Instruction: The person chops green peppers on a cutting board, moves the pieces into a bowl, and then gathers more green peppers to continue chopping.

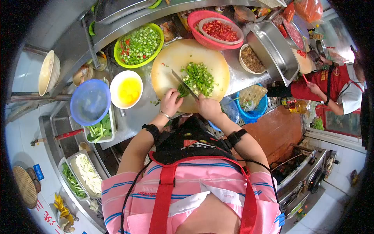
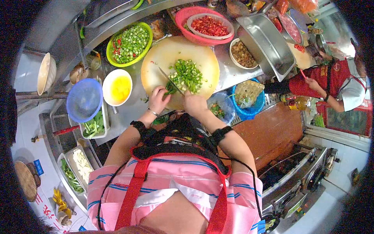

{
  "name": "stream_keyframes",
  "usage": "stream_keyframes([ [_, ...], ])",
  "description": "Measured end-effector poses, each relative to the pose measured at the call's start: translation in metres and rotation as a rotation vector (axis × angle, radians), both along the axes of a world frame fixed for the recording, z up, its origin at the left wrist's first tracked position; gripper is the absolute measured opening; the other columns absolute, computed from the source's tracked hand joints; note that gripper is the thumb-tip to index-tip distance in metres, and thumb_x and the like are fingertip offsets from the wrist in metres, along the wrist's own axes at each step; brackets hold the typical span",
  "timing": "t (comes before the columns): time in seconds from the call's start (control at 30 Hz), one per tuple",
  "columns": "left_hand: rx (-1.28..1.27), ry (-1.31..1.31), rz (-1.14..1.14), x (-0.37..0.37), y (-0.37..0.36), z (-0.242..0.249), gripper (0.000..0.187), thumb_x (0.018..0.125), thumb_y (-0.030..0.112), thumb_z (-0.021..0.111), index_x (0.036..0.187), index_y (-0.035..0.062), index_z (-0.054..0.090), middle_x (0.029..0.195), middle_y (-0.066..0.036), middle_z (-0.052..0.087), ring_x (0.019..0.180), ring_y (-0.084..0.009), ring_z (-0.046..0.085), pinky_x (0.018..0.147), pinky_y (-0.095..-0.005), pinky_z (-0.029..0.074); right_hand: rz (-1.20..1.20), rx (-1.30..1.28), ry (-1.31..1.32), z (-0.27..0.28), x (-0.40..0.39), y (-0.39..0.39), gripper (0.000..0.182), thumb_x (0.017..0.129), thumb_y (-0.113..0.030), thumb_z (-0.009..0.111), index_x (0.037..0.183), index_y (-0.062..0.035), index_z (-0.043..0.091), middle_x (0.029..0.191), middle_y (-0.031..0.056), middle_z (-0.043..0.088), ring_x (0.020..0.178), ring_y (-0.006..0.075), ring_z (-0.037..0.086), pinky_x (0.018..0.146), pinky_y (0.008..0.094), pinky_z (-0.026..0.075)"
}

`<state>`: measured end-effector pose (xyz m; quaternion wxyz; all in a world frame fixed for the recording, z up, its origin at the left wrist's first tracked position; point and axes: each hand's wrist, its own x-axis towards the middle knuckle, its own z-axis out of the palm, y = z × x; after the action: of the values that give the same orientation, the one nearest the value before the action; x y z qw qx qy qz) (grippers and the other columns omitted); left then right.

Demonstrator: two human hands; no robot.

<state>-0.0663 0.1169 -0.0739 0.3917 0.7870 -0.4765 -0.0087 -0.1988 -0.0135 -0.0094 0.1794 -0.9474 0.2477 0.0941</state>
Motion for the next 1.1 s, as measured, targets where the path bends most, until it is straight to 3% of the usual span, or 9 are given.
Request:
stream_keyframes([
  [0.17,-0.023,-0.104,-0.009,0.002,-0.001,-0.01,0.016,0.07,0.011,0.065,0.082,0.0033,0.058,0.093,-0.009,0.055,0.084,-0.0276,0.055,0.071,-0.035,0.047,0.026,-0.023,-0.046,-0.036,0.01,0.009,0.031,0.087,-0.031,0.043,0.087,-0.0012,0.048,0.062,0.0179,0.06,0.059,0.0329,0.062,0.053,0.0417,0.049],
  [0.4,-0.043,-0.061,0.02,-0.002,0.004,-0.004,0.013,0.069,0.008,0.064,0.079,0.0034,0.058,0.091,-0.009,0.054,0.078,-0.0286,0.055,0.067,-0.0369,0.047,0.059,-0.012,-0.14,-0.004,0.002,0.008,0.027,0.086,-0.029,0.046,0.086,-0.0019,0.048,0.063,0.0178,0.06,0.058,0.0303,0.062,0.051,0.0402,0.049],
  [0.47,-0.039,-0.112,0.025,-0.001,0.003,-0.007,0.014,0.069,0.009,0.064,0.081,0.004,0.058,0.091,-0.008,0.054,0.079,-0.0278,0.055,0.067,-0.0363,0.047,0.066,-0.034,-0.115,-0.038,0.009,0.014,0.027,0.086,-0.029,0.045,0.086,-0.0022,0.048,0.063,0.0177,0.06,0.058,0.0303,0.062,0.05,0.0399,0.049],
  [0.57,-0.019,-0.083,0.028,0.0,0.006,-0.012,0.014,0.069,0.009,0.064,0.081,0.0045,0.059,0.09,-0.008,0.054,0.079,-0.0281,0.055,0.067,-0.0365,0.046,0.087,-0.077,-0.116,-0.043,0.016,0.008,0.026,0.087,-0.028,0.045,0.085,-0.0022,0.048,0.063,0.0175,0.06,0.057,0.0303,0.062,0.05,0.0396,0.049],
  [0.73,-0.083,-0.137,0.066,0.001,0.02,-0.008,0.012,0.069,0.007,0.064,0.079,0.005,0.059,0.088,-0.008,0.055,0.078,-0.0283,0.054,0.068,-0.0371,0.046,0.062,-0.025,-0.138,-0.011,0.008,0.015,0.025,0.086,-0.027,0.045,0.085,-0.0022,0.049,0.065,0.0167,0.061,0.057,0.03,0.062,0.05,0.0384,0.049],
  [0.83,-0.042,-0.146,0.042,0.001,0.021,-0.008,0.012,0.067,0.005,0.064,0.077,0.0058,0.058,0.085,-0.007,0.056,0.079,-0.0281,0.053,0.07,-0.0368,0.044,0.05,0.017,-0.003,-0.019,0.021,0.019,0.018,0.08,-0.018,0.047,0.087,-0.0012,0.049,0.07,0.0161,0.063,0.064,0.03,0.064,0.057,0.0393,0.051],
  [0.93,-0.038,-0.164,0.077,0.002,0.021,-0.011,0.011,0.067,0.006,0.065,0.076,0.0065,0.058,0.084,-0.007,0.056,0.079,-0.0276,0.054,0.069,-0.0366,0.044,0.084,-0.04,0.043,-0.016,0.023,0.017,0.02,0.08,-0.019,0.046,0.088,-0.0007,0.049,0.071,0.0169,0.063,0.066,0.0307,0.064,0.057,0.0396,0.051],
  [1.0,-0.08,-0.15,0.124,0.001,0.022,-0.009,0.01,0.067,0.007,0.065,0.076,0.007,0.059,0.083,-0.006,0.057,0.079,-0.0268,0.054,0.069,-0.0366,0.044,0.097,0.014,-0.122,-0.018,0.016,0.012,0.028,0.086,-0.03,0.045,0.086,-0.0022,0.049,0.066,0.0191,0.061,0.06,0.0315,0.062,0.053,0.0411,0.05],
  [1.1,-0.033,-0.177,0.125,0.001,0.026,-0.008,0.011,0.067,0.007,0.065,0.076,0.0072,0.059,0.083,-0.006,0.057,0.08,-0.0261,0.054,0.071,-0.0361,0.044,0.118,-0.023,-0.092,-0.018,0.016,0.02,0.029,0.086,-0.031,0.045,0.089,-0.0024,0.049,0.064,0.0177,0.061,0.059,0.0307,0.063,0.053,0.0409,0.049],
])
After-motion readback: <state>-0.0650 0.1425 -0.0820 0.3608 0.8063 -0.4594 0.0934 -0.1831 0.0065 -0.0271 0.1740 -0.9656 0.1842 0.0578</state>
